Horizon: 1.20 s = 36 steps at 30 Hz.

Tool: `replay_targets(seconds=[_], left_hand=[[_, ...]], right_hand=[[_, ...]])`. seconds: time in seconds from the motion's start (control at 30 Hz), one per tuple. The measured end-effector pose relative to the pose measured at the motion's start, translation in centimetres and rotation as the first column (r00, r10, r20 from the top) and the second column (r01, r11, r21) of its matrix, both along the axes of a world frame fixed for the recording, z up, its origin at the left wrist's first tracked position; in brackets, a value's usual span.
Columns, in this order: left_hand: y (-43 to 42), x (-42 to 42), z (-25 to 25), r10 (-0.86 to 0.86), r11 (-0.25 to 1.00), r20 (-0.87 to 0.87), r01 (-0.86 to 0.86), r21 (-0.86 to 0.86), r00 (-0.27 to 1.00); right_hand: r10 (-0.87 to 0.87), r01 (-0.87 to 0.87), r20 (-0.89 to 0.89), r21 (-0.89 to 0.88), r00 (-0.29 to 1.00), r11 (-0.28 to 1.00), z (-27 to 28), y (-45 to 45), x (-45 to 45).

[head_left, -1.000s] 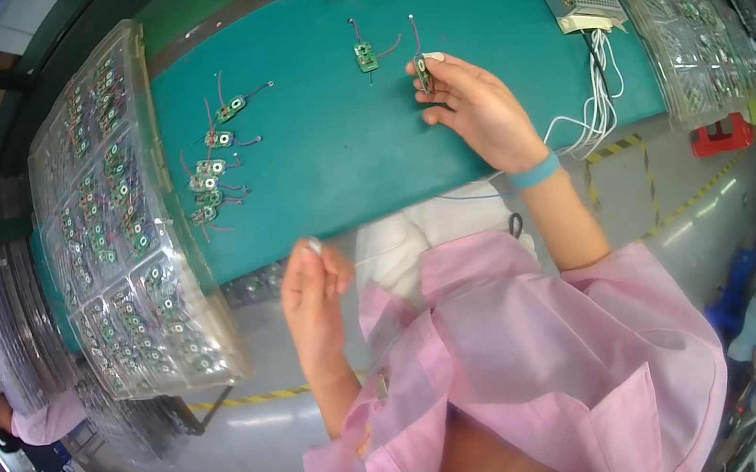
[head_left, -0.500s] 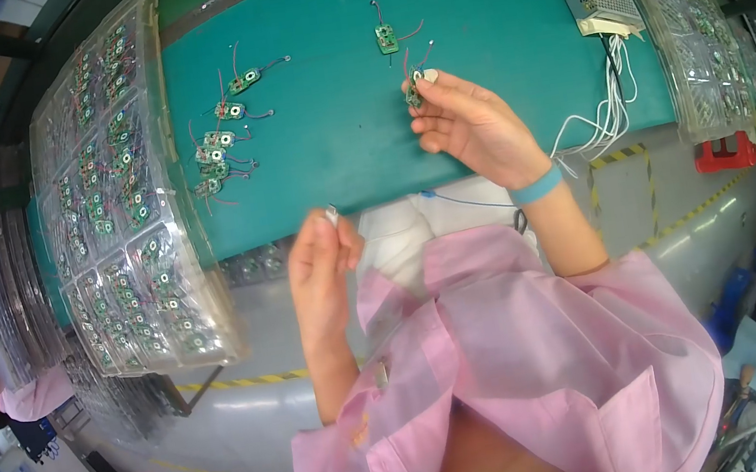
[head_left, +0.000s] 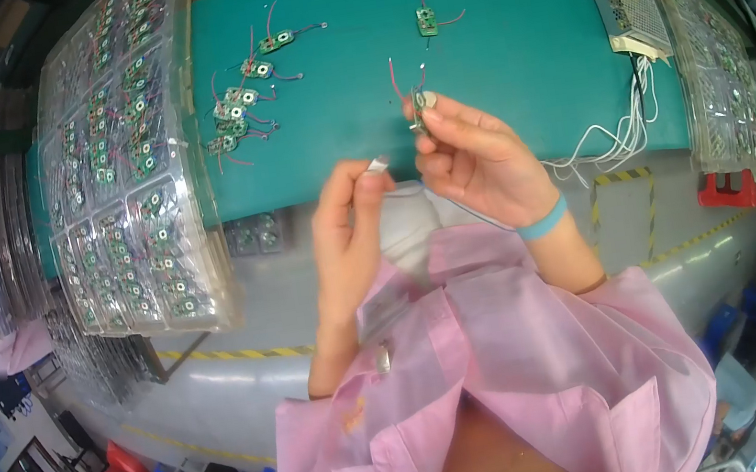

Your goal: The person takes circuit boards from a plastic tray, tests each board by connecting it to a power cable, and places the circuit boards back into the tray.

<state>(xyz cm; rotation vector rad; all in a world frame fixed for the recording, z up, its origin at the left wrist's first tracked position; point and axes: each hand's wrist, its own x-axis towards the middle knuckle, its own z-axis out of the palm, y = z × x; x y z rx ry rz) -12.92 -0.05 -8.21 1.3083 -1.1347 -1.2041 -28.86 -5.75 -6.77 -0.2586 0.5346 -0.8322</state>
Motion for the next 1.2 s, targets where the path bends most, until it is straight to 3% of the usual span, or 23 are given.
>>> replay_targets(seconds=[0.2,0.37,0.7,0.83,1.03,1.2], left_hand=[[0.1,-0.1,-0.1,0.005,0.996,0.17,0.01,-0.084,0.985],[0.3,0.0,-0.2,0.004,0.997,0.14,0.007,-0.079,0.99],[0.4,0.2,0.1,0.027,0.989,0.351,0.026,-0.146,0.936],[0.3,0.2,0.2,0.03,0.986,0.424,0.042,-0.16,0.905],[0.1,-0.1,0.5,0.051,0.98,0.393,0.029,-0.196,0.918],[-0.3,0.1,-0.5,-0.006,0.998,0.204,0.02,-0.066,0.979]], right_hand=[[0.08,-0.082,0.113,0.009,0.99,0.997,0.2,1.0,1.0],[0.082,-0.082,0.09,-0.003,0.993,0.997,0.1,1.2,0.9],[0.081,-0.082,0.04,0.027,0.996,0.996,-0.1,1.4,1.1],[0.088,-0.088,-0.002,-0.037,0.996,0.995,-0.6,1.7,1.3],[0.086,-0.085,0.005,-0.139,0.996,0.987,-0.9,2.4,2.1],[0.097,-0.088,0.054,-0.15,0.994,0.985,-1.8,2.1,2.3]])
